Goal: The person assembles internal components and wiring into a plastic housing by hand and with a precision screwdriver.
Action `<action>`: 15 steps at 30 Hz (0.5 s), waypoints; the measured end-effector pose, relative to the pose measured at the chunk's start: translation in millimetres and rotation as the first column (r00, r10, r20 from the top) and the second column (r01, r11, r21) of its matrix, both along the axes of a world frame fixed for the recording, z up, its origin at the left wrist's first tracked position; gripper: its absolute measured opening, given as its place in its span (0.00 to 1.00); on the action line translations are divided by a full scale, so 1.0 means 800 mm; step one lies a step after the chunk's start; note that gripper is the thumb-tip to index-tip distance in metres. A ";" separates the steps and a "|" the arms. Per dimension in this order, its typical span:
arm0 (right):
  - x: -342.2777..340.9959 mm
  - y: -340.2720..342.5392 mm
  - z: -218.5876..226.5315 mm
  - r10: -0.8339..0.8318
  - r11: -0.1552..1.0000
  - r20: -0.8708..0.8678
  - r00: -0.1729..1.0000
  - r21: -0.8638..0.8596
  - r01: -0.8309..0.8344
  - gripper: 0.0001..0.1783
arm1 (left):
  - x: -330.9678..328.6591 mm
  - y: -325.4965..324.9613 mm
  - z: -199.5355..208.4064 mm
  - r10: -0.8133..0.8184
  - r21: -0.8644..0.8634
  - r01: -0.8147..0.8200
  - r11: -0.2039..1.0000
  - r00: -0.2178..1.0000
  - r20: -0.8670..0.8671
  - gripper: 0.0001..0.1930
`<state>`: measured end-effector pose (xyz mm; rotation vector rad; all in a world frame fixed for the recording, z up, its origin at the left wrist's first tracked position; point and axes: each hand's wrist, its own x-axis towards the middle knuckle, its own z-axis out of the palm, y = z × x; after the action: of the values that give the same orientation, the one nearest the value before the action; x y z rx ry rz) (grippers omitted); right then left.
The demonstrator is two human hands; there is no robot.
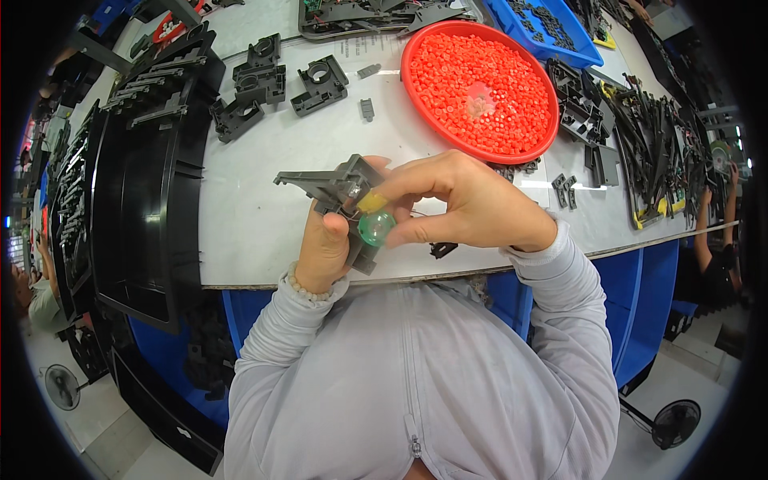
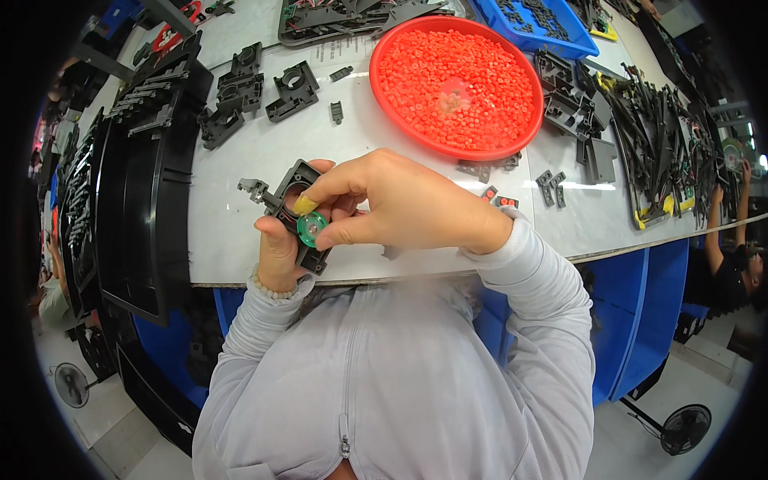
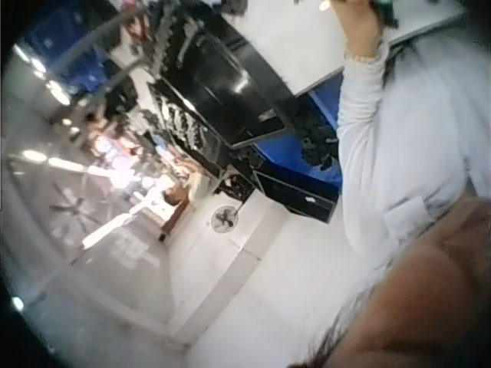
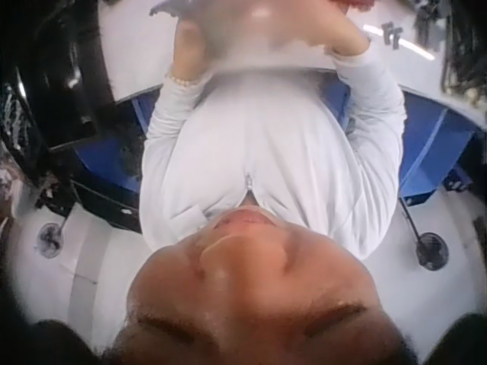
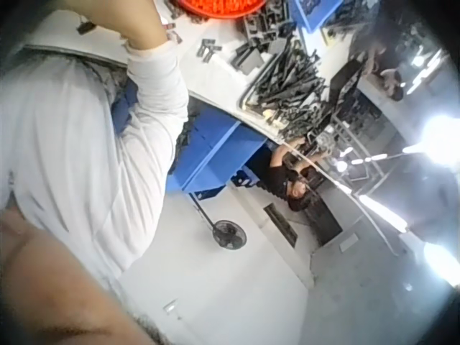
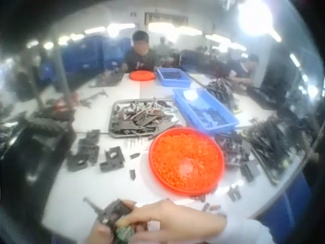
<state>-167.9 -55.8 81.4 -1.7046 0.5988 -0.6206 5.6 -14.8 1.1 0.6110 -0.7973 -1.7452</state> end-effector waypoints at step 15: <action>0.028 -0.005 -0.019 -0.352 0.836 -0.098 0.931 -0.479 0.266 0.07 | 0.004 0.000 0.013 -0.110 0.033 0.109 0.994 0.993 0.040 0.46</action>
<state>-145.4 -59.5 66.4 -2.1466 0.9295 -0.8978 9.1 -14.7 11.6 0.6367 -0.8480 -1.8528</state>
